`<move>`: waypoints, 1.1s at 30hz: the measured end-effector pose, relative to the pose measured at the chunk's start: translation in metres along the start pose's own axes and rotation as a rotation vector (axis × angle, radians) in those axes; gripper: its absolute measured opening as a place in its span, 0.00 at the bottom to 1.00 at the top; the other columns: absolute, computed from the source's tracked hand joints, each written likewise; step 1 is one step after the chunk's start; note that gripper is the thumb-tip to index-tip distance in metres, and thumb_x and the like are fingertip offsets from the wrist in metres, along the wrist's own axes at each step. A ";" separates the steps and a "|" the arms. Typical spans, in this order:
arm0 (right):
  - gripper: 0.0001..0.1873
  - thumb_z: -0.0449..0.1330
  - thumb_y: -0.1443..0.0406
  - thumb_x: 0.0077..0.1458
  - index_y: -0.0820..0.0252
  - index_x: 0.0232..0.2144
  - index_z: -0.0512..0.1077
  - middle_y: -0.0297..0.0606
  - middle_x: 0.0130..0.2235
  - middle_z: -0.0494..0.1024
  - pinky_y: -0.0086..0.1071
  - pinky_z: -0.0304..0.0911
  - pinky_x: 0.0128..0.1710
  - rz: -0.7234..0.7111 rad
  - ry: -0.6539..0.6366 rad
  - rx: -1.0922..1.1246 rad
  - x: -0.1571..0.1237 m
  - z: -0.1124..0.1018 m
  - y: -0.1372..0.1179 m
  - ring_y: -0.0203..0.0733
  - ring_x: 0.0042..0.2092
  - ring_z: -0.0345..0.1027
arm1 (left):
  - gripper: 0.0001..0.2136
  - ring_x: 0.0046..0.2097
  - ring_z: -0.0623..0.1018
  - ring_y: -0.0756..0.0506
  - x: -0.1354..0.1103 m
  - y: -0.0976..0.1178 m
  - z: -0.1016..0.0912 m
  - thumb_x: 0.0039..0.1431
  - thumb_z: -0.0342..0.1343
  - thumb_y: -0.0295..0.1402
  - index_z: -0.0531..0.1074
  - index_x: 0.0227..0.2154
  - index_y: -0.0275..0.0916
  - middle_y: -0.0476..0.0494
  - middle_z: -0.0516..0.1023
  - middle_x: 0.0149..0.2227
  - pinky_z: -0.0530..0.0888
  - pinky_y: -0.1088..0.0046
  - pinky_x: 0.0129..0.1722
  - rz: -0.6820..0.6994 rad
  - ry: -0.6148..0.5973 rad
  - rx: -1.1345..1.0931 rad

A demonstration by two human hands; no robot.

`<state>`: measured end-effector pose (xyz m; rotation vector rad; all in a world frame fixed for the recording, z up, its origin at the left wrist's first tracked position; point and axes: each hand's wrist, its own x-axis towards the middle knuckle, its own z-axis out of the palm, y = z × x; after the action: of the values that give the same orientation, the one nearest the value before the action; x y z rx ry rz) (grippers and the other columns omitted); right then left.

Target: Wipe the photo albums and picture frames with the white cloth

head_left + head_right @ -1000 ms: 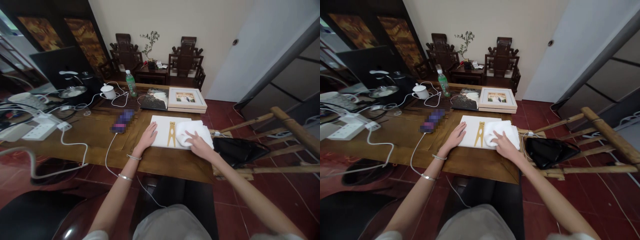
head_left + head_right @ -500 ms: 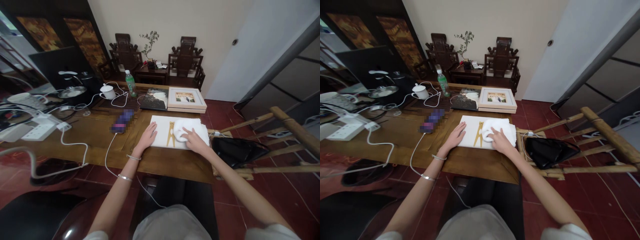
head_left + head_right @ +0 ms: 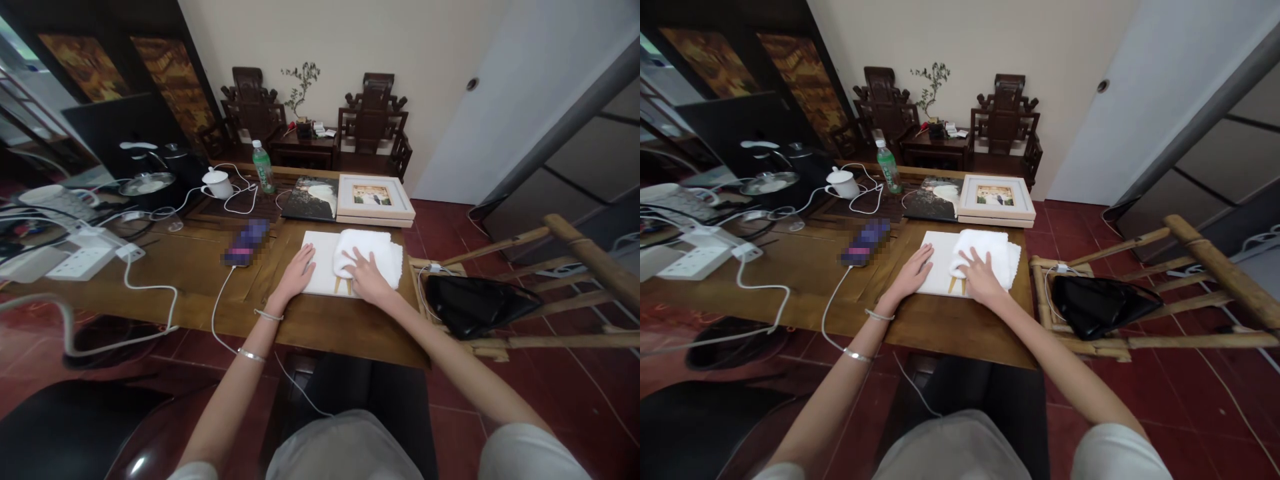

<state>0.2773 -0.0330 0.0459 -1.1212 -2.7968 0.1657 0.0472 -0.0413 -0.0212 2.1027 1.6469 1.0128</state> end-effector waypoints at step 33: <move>0.28 0.46 0.79 0.49 0.61 0.50 0.70 0.49 0.51 0.73 0.47 0.52 0.55 0.043 -0.069 -0.008 0.081 -0.021 0.035 0.52 0.61 0.56 | 0.22 0.65 0.57 0.41 0.001 -0.002 0.000 0.63 0.42 0.36 0.63 0.57 0.31 0.34 0.60 0.63 0.55 0.57 0.64 0.011 -0.006 -0.004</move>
<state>0.2462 0.0498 0.0676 -1.2012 -2.8371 0.2010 0.0460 -0.0399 -0.0217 2.1124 1.6309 1.0117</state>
